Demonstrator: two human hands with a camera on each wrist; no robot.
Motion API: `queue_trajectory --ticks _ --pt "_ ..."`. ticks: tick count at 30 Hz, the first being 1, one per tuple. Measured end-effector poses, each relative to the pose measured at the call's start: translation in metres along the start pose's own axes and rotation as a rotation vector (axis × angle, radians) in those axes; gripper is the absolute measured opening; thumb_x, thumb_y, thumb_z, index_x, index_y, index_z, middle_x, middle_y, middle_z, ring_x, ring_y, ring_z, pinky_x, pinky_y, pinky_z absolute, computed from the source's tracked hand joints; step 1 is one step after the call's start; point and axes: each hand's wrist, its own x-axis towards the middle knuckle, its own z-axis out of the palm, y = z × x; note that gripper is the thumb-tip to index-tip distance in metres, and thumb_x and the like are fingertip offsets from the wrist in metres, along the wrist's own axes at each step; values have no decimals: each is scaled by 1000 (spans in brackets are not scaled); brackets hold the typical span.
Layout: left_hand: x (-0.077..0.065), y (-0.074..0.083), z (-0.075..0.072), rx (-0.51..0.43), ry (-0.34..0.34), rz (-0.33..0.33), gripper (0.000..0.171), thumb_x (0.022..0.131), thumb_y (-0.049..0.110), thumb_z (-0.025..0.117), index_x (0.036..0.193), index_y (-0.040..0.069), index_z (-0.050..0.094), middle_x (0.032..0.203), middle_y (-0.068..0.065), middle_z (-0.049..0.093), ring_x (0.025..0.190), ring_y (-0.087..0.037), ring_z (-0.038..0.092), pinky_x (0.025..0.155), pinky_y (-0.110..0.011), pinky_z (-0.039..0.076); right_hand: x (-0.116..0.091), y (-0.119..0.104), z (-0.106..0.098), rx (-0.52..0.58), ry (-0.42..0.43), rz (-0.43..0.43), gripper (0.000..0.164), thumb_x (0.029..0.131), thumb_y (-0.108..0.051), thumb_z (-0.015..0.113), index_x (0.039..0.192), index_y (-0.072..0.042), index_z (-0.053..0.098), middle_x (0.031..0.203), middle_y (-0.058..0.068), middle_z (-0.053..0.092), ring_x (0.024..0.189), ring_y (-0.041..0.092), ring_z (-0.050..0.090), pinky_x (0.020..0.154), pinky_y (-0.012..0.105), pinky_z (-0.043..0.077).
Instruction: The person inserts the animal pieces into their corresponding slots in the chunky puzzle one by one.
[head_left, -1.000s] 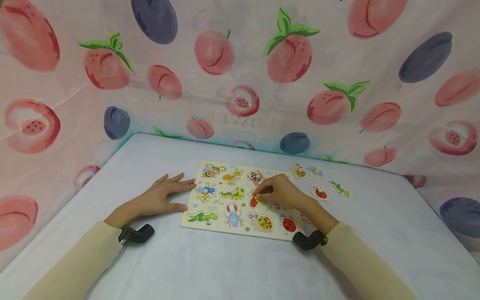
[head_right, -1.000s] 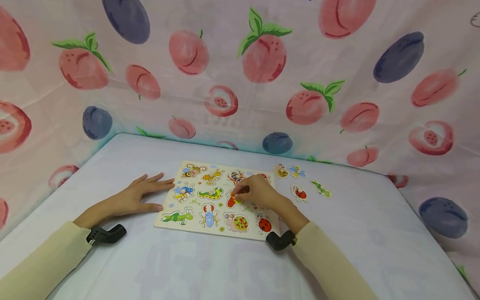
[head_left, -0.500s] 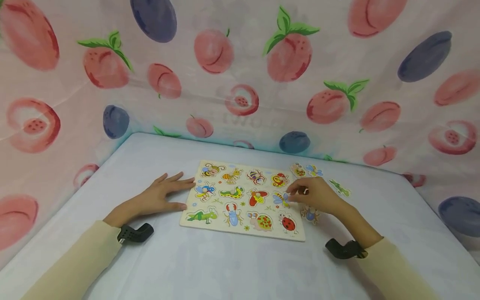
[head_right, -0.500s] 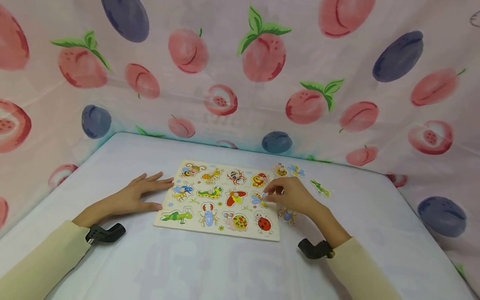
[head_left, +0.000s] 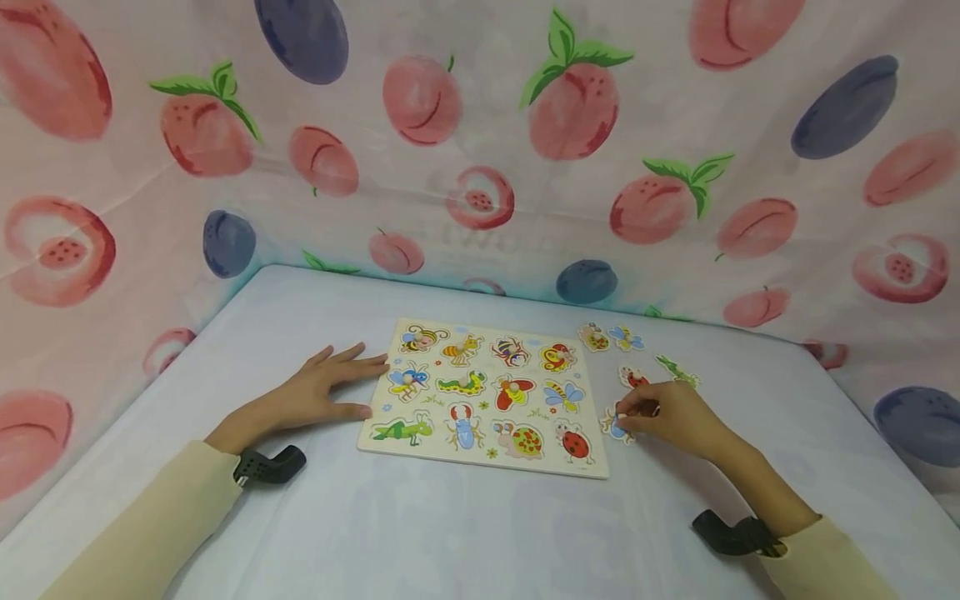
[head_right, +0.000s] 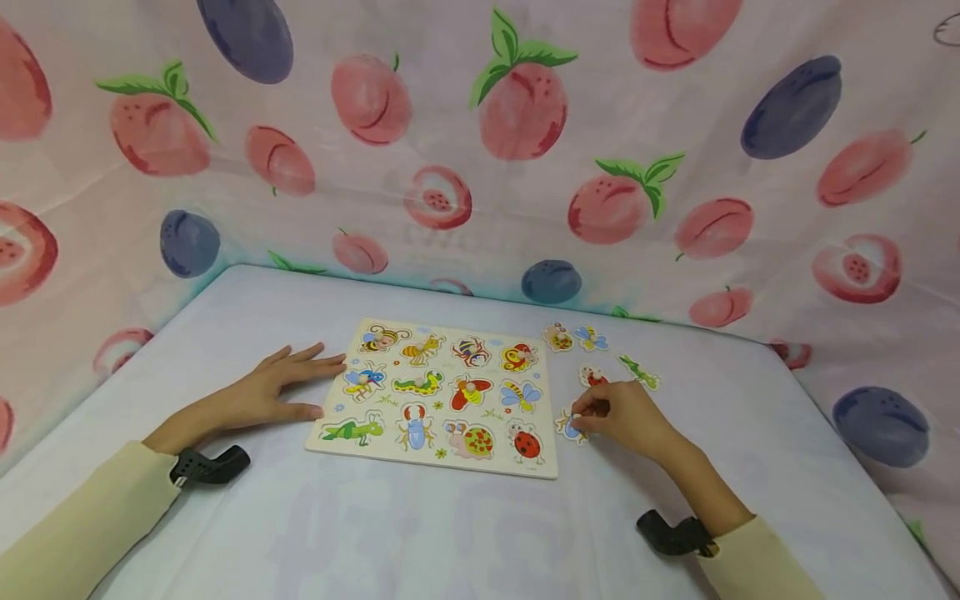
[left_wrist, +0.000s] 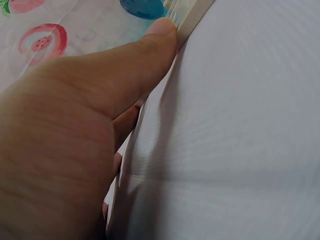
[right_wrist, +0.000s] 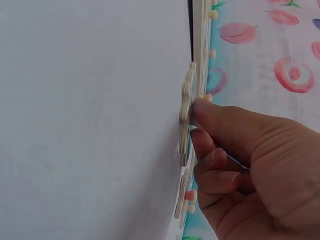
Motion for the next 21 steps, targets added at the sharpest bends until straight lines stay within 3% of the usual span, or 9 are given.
queue_trajectory --ticks 13,17,21 --pt "4 -2 2 16 -6 3 69 83 50 69 143 24 47 150 7 37 144 -30 12 113 -54 -2 3 -4 -7 -15 20 -66 11 79 -13 79 89 -15 75 78 -10 64 66 10 49 54 21 43" --pt "3 -2 1 17 1 -4 68 83 50 69 143 23 48 150 6 38 144 -31 13 113 -56 -2 19 -30 -6 30 32 -164 12 79 -14 80 90 -18 75 83 -10 67 66 10 52 55 22 46" --pt "1 -3 3 1 6 -1 68 82 49 70 142 23 49 149 6 38 144 -32 13 112 -56 -2 41 -71 9 89 -50 -274 10 82 -18 78 91 -18 75 80 -12 64 64 9 50 54 22 45"
